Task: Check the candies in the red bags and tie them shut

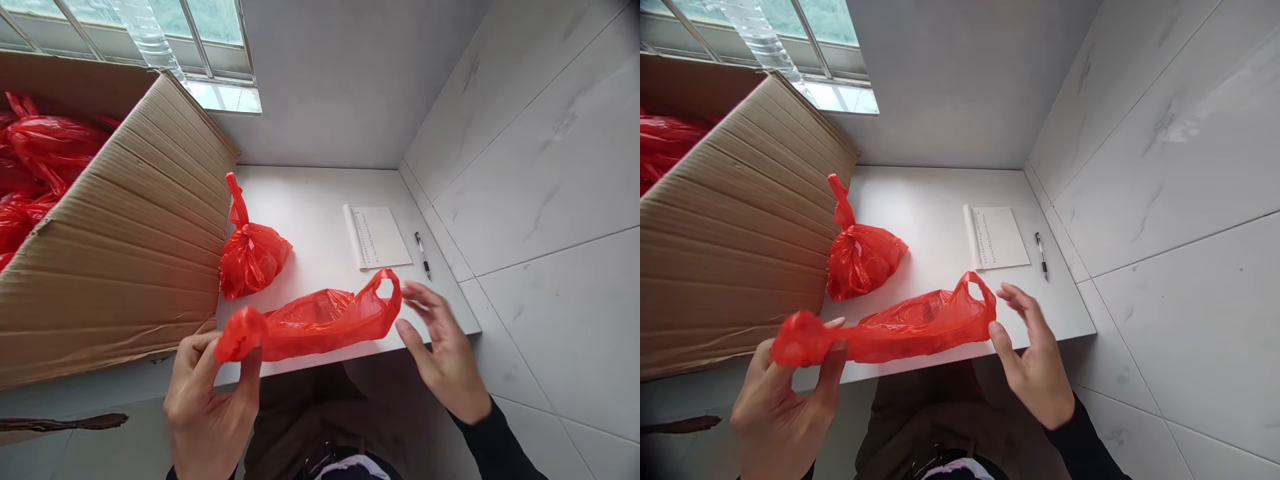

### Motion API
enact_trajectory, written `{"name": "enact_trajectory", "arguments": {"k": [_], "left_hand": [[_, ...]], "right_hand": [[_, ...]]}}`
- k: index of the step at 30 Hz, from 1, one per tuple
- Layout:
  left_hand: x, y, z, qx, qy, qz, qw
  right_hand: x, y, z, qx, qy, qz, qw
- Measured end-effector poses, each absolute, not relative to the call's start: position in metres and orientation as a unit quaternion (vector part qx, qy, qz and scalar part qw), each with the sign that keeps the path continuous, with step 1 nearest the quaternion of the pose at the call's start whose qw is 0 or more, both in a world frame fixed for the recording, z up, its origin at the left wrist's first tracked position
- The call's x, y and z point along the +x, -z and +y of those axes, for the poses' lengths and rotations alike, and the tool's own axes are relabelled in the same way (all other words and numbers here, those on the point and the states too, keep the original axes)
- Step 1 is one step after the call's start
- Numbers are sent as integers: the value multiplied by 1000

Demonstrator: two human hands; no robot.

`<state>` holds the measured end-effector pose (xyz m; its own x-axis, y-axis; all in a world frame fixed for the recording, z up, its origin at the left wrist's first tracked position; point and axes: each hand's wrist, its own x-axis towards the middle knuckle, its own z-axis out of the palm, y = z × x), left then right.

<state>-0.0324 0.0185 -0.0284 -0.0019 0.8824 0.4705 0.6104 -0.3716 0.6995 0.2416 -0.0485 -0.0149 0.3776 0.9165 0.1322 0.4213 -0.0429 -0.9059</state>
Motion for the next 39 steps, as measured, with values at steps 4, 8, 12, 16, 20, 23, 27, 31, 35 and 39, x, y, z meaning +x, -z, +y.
{"name": "enact_trajectory", "arguments": {"k": [4, 8, 12, 16, 20, 23, 27, 31, 35, 39], "left_hand": [[-22, 15, -3, 667, -458, 554, 200], [-16, 9, -13, 592, -467, 595, 279], [-18, 6, -10, 528, -462, 636, 320], [-21, 7, -10, 489, -497, 627, 348], [-26, 13, -15, 480, -496, 615, 382], [-30, 14, -14, 392, -488, 587, 513], [-31, 11, -5, 284, -478, 529, 640], [-30, 10, -2, 308, -496, 519, 624], [-35, 15, -5, 319, -517, 511, 608], [-37, 14, -5, 309, -522, 452, 654]], "right_hand": [[212, -20, -46, -514, -182, -647, 534], [194, -22, -19, -490, -223, -801, 260], [200, -7, -12, -552, -246, -791, 94], [209, 1, -18, -573, -250, -780, -17], [212, 9, -16, -600, -233, -765, -21], [210, 12, -11, -623, -226, -748, 36], [199, 19, -4, -587, -267, -760, 78], [181, 32, 5, -565, -251, -786, 20], [171, 39, 16, -621, -218, -752, 39], [172, 35, 24, -658, -202, -723, 63]]}}
